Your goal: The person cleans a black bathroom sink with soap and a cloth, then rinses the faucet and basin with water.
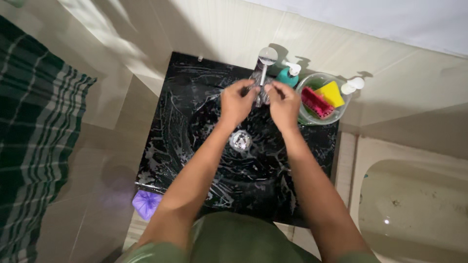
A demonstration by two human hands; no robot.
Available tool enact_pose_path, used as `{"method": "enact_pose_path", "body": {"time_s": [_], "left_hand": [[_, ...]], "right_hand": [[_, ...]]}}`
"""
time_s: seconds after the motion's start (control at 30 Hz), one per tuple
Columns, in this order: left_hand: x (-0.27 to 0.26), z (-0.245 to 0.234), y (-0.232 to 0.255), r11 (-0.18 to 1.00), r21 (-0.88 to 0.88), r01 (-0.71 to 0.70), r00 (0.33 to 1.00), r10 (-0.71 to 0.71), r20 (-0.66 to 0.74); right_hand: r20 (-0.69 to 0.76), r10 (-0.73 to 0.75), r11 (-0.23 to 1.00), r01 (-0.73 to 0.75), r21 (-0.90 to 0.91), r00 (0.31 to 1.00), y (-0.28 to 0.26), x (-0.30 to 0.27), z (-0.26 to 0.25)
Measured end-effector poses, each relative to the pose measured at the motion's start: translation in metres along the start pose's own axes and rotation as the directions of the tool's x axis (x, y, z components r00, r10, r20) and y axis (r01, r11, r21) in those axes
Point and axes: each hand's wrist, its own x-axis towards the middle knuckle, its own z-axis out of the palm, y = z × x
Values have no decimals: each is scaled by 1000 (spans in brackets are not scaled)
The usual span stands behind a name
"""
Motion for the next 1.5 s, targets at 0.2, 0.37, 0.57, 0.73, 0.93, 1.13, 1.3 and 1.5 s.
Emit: {"method": "enact_pose_path", "body": {"time_s": [0.2, 0.37, 0.57, 0.73, 0.93, 1.13, 1.3, 1.5], "left_hand": [[14, 5, -6, 976, -167, 143, 988, -131, 80], [-27, -9, -16, 942, -291, 165, 977, -116, 180], [-5, 8, -38, 851, -421, 315, 947, -256, 193], [12, 15, -44, 650, -588, 481, 876, -380, 297], [-30, -4, -47, 392, -681, 619, 776, -440, 452], [-16, 11, -53, 484, -675, 557, 824, -424, 376], [10, 24, -45, 726, -586, 359, 931, -320, 174], [-24, -2, -21, 842, -418, 340, 940, -287, 186]], "right_hand": [[-13, -54, 998, 53, -22, 998, 1, 1, 3], [55, -10, 1000, 10, -7, 998, 4, -33, -6], [12, -63, 994, 64, -93, 998, -3, -3, 7], [-62, -240, 934, 213, -286, 969, -10, 9, 21], [81, -379, 860, 383, -338, 922, -18, -30, 13], [13, -350, 885, 335, -323, 937, -14, -17, 19], [-80, -79, 989, 68, -128, 994, -5, -1, 27], [-43, -92, 993, 88, -72, 995, 5, -38, 7]]}}
